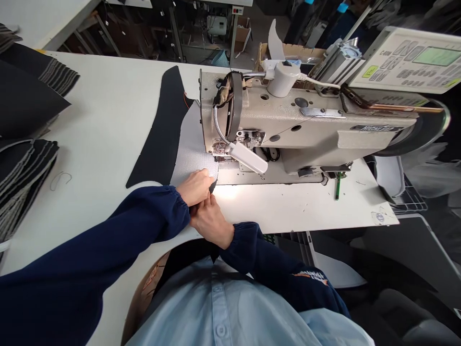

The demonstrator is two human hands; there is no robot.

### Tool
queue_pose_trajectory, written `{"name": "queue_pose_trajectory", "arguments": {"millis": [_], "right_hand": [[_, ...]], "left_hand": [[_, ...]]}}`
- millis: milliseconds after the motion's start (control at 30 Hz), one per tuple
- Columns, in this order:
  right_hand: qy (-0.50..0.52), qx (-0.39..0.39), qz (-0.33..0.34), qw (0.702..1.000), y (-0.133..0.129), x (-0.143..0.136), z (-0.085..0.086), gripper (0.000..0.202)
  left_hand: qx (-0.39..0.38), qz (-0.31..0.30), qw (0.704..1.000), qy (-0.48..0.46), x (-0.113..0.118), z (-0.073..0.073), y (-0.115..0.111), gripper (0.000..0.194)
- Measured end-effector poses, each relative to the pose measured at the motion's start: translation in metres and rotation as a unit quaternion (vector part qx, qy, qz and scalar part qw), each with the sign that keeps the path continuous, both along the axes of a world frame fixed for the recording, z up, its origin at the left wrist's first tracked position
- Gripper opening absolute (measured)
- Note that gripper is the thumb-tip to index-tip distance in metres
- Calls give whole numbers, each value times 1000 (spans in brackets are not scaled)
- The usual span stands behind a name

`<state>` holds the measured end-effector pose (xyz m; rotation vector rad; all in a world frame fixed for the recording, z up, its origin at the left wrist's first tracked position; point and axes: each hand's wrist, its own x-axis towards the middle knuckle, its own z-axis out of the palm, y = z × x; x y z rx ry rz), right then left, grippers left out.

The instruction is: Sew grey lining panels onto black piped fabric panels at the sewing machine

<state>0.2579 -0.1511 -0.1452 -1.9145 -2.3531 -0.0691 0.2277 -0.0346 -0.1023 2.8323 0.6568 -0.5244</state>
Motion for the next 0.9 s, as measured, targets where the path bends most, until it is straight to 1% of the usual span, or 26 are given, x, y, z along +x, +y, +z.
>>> {"name": "queue_pose_trajectory", "arguments": {"millis": [133, 267, 467, 633, 733, 900], "right_hand": [[10, 43, 6, 999, 1, 7, -15, 24], [29, 62, -1, 998, 6, 14, -26, 23], [43, 85, -8, 995, 11, 20, -35, 22], [27, 79, 13, 996, 16, 27, -35, 23], [26, 75, 11, 997, 18, 33, -31, 27], [27, 74, 16, 997, 20, 38, -28, 32]], "left_hand": [[-6, 15, 1000, -23, 6, -5, 3, 26], [-12, 28, 998, -47, 11, -9, 7, 28], [-7, 43, 998, -54, 19, -13, 14, 31], [-7, 69, 994, -86, 22, -20, 21, 29], [-21, 63, 994, -91, 13, -17, 24, 32], [-50, 44, 996, -57, -5, -1, 17, 31]]}}
